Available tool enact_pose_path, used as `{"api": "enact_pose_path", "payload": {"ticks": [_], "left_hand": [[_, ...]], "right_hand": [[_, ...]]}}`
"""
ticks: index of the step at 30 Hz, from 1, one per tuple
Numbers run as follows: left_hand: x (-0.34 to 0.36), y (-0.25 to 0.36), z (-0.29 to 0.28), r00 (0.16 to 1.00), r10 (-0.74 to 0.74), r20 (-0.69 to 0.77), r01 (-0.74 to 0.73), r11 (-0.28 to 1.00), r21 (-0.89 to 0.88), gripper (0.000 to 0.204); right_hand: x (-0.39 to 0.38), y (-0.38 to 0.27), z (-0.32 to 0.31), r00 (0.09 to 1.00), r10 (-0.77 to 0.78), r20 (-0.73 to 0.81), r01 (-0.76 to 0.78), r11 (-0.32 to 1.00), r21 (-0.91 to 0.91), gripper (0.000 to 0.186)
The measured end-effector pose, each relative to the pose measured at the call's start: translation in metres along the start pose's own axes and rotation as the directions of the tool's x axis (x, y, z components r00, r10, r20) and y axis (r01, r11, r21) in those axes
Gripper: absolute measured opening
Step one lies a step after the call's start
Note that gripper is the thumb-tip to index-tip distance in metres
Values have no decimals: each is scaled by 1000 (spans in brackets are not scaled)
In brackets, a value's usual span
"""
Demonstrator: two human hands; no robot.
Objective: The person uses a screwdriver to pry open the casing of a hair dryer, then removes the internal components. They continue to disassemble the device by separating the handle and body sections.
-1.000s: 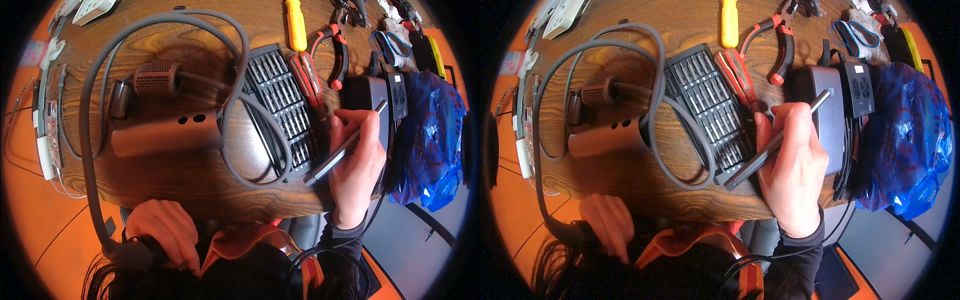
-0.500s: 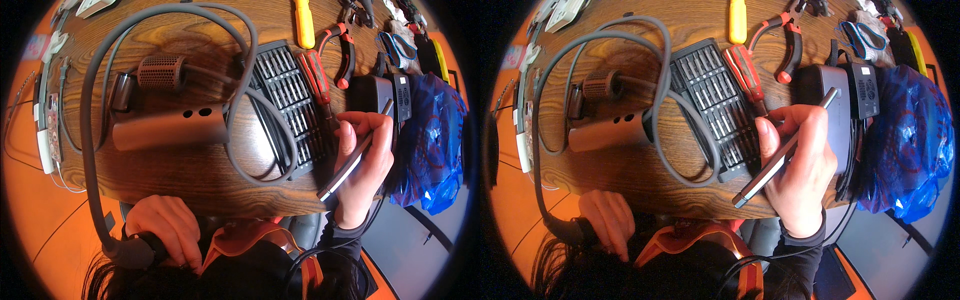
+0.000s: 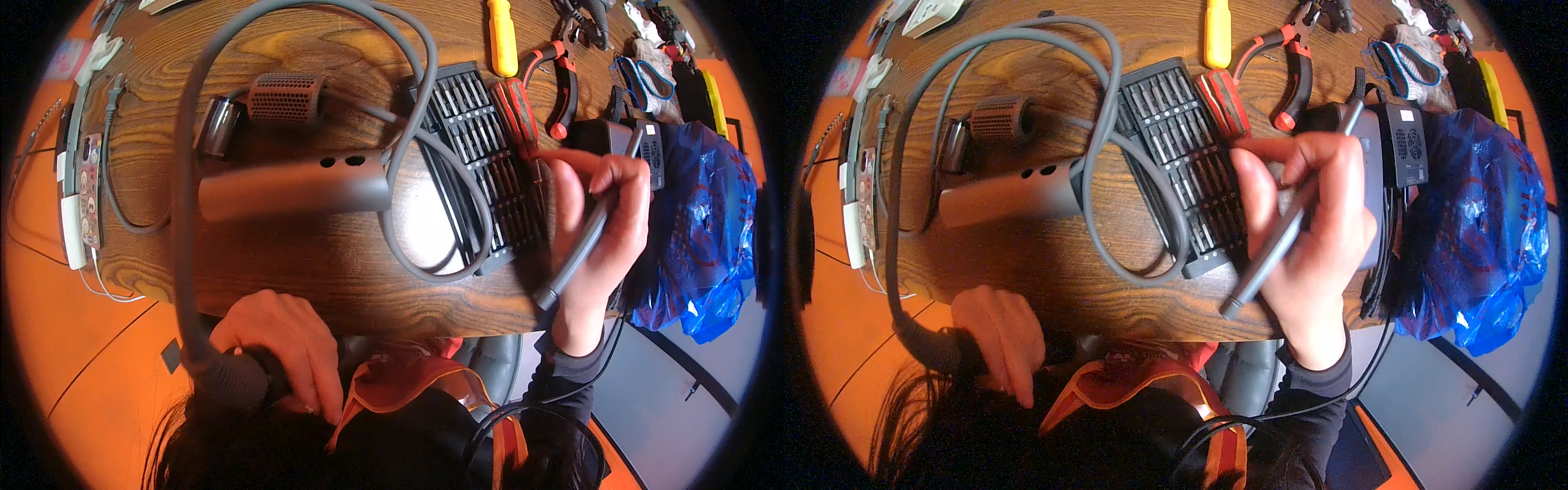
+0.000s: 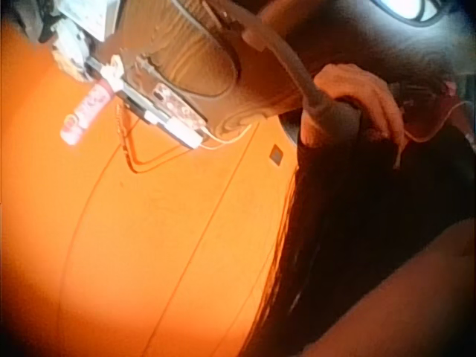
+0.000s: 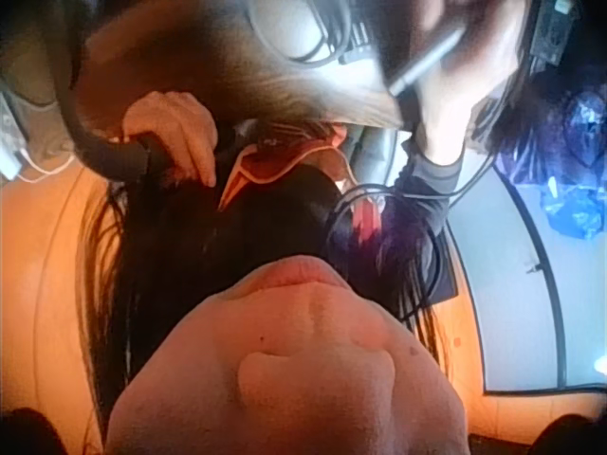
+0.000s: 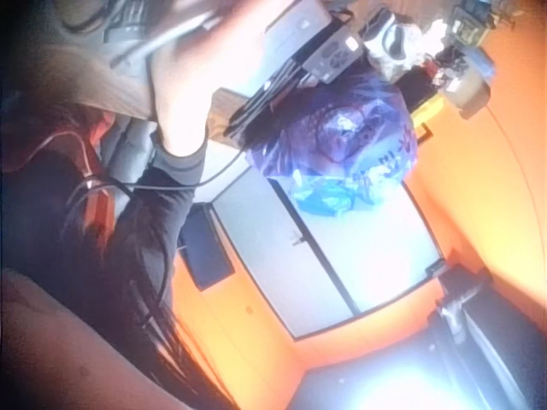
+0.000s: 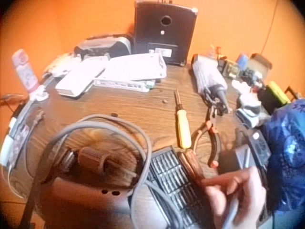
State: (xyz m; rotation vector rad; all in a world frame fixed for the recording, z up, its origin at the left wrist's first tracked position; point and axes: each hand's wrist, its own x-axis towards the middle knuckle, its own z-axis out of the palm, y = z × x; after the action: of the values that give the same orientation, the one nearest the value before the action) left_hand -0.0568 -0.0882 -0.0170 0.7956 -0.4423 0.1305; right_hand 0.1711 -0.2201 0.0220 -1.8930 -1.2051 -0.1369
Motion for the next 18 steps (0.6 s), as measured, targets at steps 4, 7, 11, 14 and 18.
{"api": "enact_pose_path", "payload": {"ticks": [4,7,11,14,18], "left_hand": [[2,5,6,990,-87,-114,88,996,3,5],[2,5,14,969,-57,-240,78,994,78,8],[-2,3,21,938,-54,-343,92,991,98,14],[-5,1,21,931,-44,-362,84,992,96,15],[-7,5,20,926,-112,-360,141,989,53,14]], "right_hand": [[11,-2,-2,987,69,143,-89,986,141,25],[26,4,-12,1000,16,-26,2,810,586,12],[34,14,-27,916,316,-249,27,569,822,28],[29,22,-25,911,297,-286,118,478,870,38],[27,29,-30,909,286,-302,115,525,843,42]]}}
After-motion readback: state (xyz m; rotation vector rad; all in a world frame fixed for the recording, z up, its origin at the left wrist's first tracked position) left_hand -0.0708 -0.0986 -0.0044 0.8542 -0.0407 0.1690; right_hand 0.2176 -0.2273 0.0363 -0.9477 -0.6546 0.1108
